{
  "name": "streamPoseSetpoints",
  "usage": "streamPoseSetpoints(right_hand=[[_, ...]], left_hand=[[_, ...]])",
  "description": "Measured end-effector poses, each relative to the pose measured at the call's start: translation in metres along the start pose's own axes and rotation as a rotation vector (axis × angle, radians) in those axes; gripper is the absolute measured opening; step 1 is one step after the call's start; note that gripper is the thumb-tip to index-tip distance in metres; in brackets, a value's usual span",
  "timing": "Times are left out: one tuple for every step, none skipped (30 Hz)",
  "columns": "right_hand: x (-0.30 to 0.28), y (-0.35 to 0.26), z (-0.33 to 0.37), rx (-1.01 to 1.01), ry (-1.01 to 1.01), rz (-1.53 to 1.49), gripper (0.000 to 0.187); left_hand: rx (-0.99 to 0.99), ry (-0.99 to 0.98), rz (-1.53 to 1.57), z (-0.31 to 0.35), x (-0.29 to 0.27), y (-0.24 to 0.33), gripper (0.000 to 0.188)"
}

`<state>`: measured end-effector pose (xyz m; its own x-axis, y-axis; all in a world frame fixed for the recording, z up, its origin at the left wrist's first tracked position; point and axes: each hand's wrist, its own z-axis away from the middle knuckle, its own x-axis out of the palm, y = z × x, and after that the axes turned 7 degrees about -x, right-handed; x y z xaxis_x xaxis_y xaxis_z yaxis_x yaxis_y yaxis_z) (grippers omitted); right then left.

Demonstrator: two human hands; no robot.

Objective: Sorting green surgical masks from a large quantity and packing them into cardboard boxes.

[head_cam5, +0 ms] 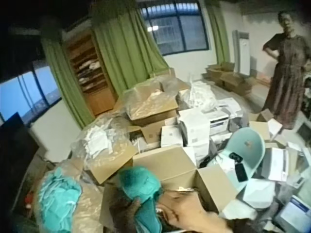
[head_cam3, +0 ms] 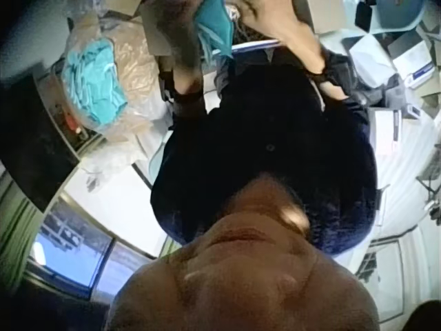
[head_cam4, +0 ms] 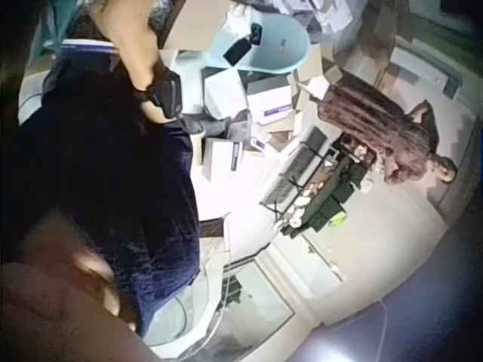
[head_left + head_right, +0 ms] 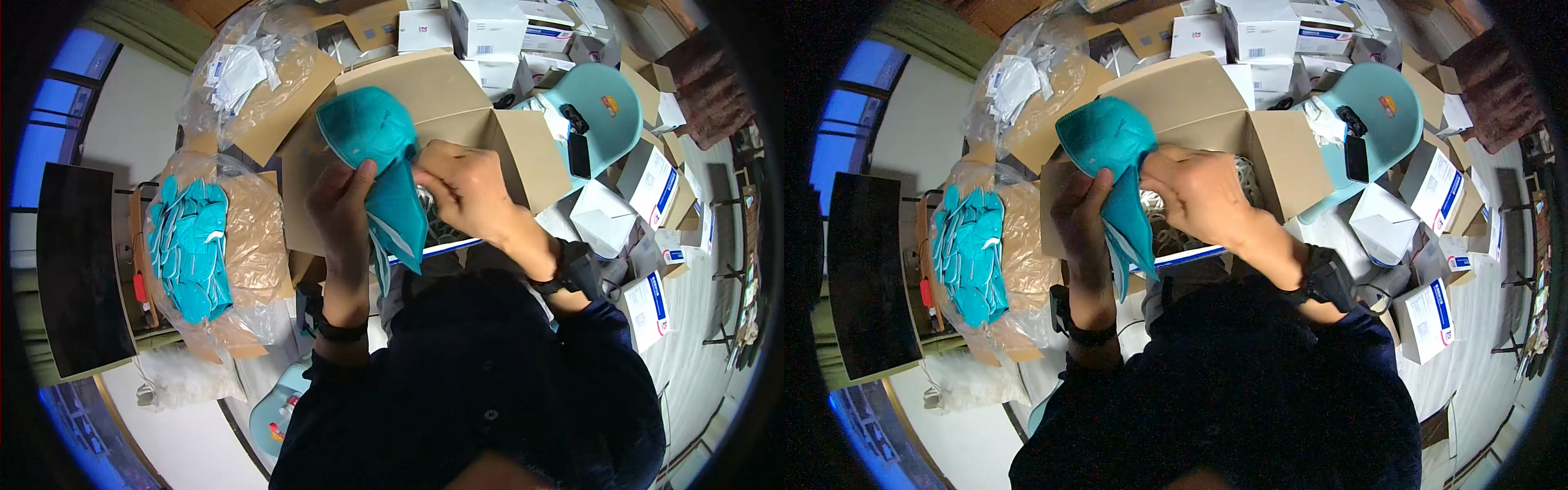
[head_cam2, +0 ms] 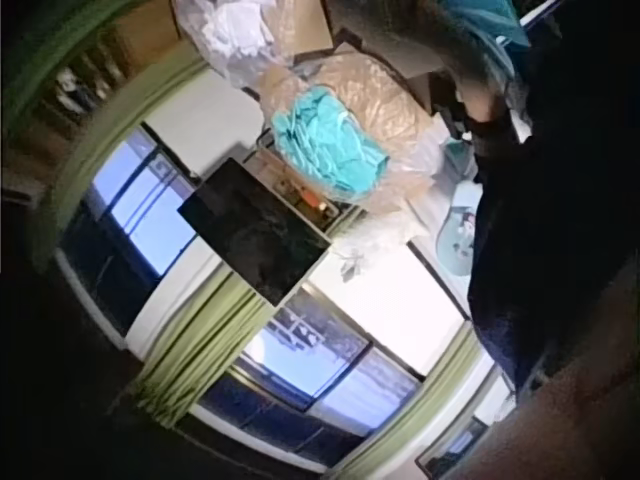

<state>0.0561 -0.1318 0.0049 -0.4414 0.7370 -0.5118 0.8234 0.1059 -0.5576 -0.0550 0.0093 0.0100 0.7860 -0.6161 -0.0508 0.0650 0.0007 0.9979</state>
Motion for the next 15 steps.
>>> streamPoseSetpoints(right_hand=[[-0.004, 0.001, 0.002, 0.017, 0.011, -0.072, 0.008], [-0.009, 0.002, 0.004, 0.034, 0.022, -0.144, 0.006], [-0.015, 0.002, 0.006, 0.052, 0.034, -0.216, 0.005], [-0.025, -0.001, 0.009, 0.119, 0.017, -0.205, 0.004], [-0.031, -0.003, 0.012, 0.110, 0.038, -0.179, 0.004], [-0.037, -0.004, 0.016, 0.101, 0.060, -0.152, 0.004], [-0.045, -0.002, 0.022, 0.103, 0.084, -0.119, 0.005], [-0.059, 0.002, 0.026, 0.181, 0.126, -0.120, 0.006], [-0.075, 0.008, 0.030, 0.260, 0.167, -0.121, 0.007], [-0.088, 0.012, 0.034, 0.331, 0.105, -0.138, 0.013], [-0.088, 0.016, 0.034, 0.401, -0.007, -0.164, 0.018], [-0.084, 0.019, 0.033, 0.470, -0.120, -0.192, 0.024], [-0.079, 0.017, 0.025, 0.521, -0.234, -0.228, 0.030], [-0.073, 0.020, 0.022, 0.271, -0.239, 0.056, 0.046], [-0.065, 0.016, 0.017, 0.438, -0.187, -0.189, 0.050]], left_hand=[[0.028, 0.014, -0.011, -0.002, -0.003, -0.002, 0.005], [0.084, 0.023, -0.077, -0.002, -0.003, -0.004, 0.005], [0.140, 0.031, -0.143, 0.000, 0.000, -0.005, 0.005], [0.192, 0.034, -0.204, 0.001, 0.003, -0.009, 0.006], [0.169, 0.082, -0.280, -0.001, 0.000, -0.015, 0.006], [0.144, 0.129, -0.357, -0.004, -0.004, -0.026, 0.007], [0.113, 0.164, -0.432, -0.008, -0.005, -0.034, 0.008], [0.085, 0.192, -0.011, -0.014, -0.012, -0.025, 0.009], [0.008, 0.142, 0.076, -0.017, -0.023, -0.017, 0.008], [-0.071, 0.078, 0.162, -0.019, -0.032, -0.009, 0.007], [-0.151, 0.013, 0.246, -0.019, -0.035, -0.003, 0.007], [-0.150, -0.061, 0.239, -0.017, -0.031, 0.002, 0.005], [-0.158, -0.067, 0.205, -0.012, -0.032, 0.011, 0.005], [-0.170, -0.084, 0.177, -0.010, -0.028, 0.014, 0.005], [-0.181, -0.100, 0.150, -0.008, -0.023, 0.017, 0.005]])
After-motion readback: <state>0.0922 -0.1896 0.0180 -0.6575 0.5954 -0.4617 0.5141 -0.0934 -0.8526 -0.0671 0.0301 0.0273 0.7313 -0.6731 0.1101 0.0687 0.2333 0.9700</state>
